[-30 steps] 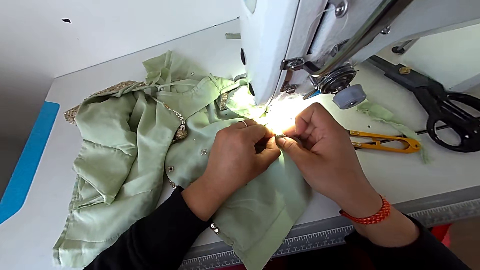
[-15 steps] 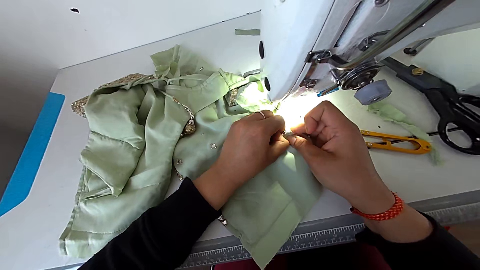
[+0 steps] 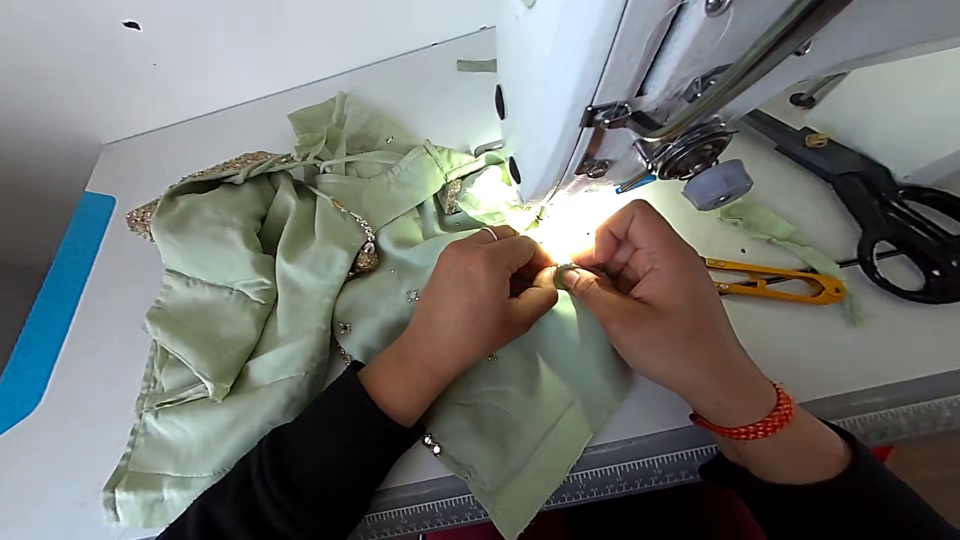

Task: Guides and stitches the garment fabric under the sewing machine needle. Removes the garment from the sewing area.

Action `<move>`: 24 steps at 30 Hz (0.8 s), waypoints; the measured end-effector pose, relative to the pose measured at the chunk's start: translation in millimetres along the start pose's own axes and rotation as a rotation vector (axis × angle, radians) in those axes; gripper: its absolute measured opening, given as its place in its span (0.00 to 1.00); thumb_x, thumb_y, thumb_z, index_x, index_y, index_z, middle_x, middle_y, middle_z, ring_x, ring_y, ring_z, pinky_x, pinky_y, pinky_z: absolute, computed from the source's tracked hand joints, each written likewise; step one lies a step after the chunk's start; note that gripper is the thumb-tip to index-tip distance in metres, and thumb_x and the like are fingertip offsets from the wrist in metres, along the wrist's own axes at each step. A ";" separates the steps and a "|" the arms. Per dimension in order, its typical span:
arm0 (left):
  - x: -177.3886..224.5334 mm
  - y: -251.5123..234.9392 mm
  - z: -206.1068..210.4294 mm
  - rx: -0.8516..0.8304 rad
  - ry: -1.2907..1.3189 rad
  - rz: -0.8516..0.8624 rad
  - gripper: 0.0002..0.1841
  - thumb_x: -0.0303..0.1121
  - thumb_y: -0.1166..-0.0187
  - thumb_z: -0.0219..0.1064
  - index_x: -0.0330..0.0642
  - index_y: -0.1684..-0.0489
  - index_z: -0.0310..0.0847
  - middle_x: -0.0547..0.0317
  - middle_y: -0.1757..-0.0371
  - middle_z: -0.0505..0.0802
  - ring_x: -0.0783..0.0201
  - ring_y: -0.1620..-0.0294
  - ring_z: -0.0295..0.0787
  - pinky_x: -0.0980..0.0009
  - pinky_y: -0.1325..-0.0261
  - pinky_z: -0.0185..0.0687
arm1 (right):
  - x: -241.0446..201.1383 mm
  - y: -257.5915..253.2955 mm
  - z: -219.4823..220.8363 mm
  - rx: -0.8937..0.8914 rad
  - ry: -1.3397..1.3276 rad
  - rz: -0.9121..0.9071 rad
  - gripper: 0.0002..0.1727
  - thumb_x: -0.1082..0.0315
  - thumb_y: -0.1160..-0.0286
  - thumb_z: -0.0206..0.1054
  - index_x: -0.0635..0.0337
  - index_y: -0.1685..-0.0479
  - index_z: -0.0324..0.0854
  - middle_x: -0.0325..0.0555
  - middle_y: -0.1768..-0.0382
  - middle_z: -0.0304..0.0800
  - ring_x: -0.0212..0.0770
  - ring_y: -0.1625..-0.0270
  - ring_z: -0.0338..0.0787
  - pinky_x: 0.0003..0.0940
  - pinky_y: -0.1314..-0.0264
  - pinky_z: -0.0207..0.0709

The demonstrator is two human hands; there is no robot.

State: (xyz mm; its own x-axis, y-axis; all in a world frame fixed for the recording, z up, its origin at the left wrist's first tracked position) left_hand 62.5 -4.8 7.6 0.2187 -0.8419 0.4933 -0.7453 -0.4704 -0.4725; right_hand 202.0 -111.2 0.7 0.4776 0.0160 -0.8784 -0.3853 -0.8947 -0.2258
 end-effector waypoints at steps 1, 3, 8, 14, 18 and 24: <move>0.0 -0.1 1.1 0.014 -0.028 0.045 0.05 0.30 0.32 0.69 0.42 0.72 0.92 0.61 0.70 0.91 0.76 0.69 0.86 0.83 0.65 0.78 | 0.3 -0.2 0.0 -0.001 -0.003 0.000 0.12 0.75 0.26 0.68 0.51 0.56 0.69 0.32 0.72 0.83 0.23 0.78 0.79 0.16 0.82 0.67; 0.5 -0.4 2.5 0.026 -0.087 0.120 0.05 0.28 0.33 0.69 0.42 0.73 0.92 0.57 0.69 0.94 0.70 0.65 0.90 0.79 0.63 0.81 | 0.6 -0.2 -0.3 -0.004 0.002 -0.011 0.11 0.74 0.26 0.68 0.52 0.57 0.69 0.32 0.72 0.84 0.23 0.78 0.79 0.16 0.82 0.67; 1.8 -2.2 6.2 0.040 -0.145 0.142 0.04 0.28 0.35 0.70 0.41 0.75 0.90 0.56 0.73 0.91 0.66 0.69 0.89 0.76 0.67 0.79 | 3.9 -1.2 1.8 0.009 0.022 -0.050 0.10 0.74 0.28 0.67 0.51 0.60 0.69 0.33 0.71 0.85 0.23 0.74 0.83 0.16 0.78 0.71; -2.4 -4.5 5.2 0.039 -0.110 0.027 0.04 0.29 0.34 0.70 0.42 0.76 0.88 0.60 0.76 0.88 0.71 0.74 0.84 0.77 0.71 0.73 | 2.2 -0.5 0.4 -0.011 0.006 -0.041 0.11 0.76 0.28 0.68 0.52 0.59 0.69 0.34 0.69 0.86 0.24 0.74 0.82 0.17 0.78 0.70; -8.2 -4.5 0.1 0.036 -0.038 -0.041 0.03 0.30 0.33 0.70 0.41 0.72 0.89 0.62 0.75 0.89 0.77 0.74 0.84 0.83 0.70 0.77 | 2.3 0.4 0.7 0.003 0.000 -0.028 0.11 0.76 0.28 0.67 0.52 0.58 0.69 0.33 0.71 0.85 0.24 0.77 0.80 0.16 0.81 0.68; 8.0 5.1 -10.6 -0.178 0.295 0.234 0.08 0.32 0.30 0.67 0.41 0.77 0.88 0.64 0.74 0.89 0.77 0.72 0.83 0.79 0.69 0.76 | 1.2 2.1 1.0 0.027 -0.013 0.003 0.13 0.75 0.27 0.69 0.52 0.55 0.69 0.33 0.70 0.83 0.24 0.76 0.80 0.17 0.80 0.71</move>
State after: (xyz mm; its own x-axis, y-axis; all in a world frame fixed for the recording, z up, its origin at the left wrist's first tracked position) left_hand 53.7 -11.1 16.9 -0.1402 -0.7967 0.5879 -0.8564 -0.2005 -0.4759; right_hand 201.0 -112.7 -1.3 0.4660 0.0191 -0.8846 -0.4078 -0.8826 -0.2339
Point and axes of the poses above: each hand's wrist, its own y-axis away from the middle knuckle, its own z-axis out of the palm, x = y × z, the point moved 2 cm from there along -y, towards the middle knuckle
